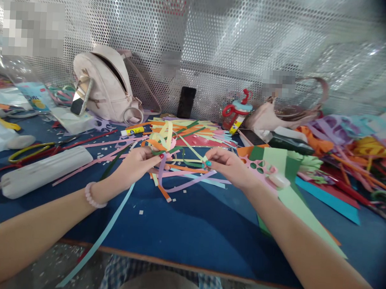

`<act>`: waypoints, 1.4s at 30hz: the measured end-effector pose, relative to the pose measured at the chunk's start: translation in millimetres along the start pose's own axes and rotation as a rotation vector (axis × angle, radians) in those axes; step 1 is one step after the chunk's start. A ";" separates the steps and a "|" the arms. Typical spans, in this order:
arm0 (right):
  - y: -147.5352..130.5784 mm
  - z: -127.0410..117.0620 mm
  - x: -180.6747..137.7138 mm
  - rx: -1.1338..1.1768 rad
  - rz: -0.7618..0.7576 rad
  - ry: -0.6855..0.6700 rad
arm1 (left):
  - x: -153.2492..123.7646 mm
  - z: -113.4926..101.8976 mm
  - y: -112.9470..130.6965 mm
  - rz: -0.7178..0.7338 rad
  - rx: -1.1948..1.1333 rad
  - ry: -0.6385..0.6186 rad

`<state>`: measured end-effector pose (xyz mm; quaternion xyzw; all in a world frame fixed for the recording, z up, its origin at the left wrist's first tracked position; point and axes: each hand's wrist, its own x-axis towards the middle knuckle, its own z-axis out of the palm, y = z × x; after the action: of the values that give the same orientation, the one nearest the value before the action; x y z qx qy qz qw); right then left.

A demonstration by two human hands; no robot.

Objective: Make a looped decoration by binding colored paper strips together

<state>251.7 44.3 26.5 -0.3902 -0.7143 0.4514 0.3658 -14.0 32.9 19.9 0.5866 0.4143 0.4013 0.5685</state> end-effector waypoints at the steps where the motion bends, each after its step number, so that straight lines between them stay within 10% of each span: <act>1: -1.8 3.2 -0.7 -0.005 -0.005 0.004 | -0.7 1.0 0.5 0.002 0.021 0.007; 18: -6.8 53.3 -21.3 -0.890 -0.609 0.061 | -10.8 9.5 6.7 0.094 0.283 0.042; 28: -11.1 62.6 -24.3 -1.043 -0.824 0.179 | -23.8 22.5 4.9 0.084 0.367 -0.194; 42: -13.3 69.2 -25.7 -0.965 -0.817 0.219 | -26.4 25.2 9.2 0.139 0.367 -0.180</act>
<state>199.2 -7.3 12.0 -0.2513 -0.8866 -0.1391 0.3626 1.1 -0.5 28.3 0.7409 0.3864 0.3035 0.4580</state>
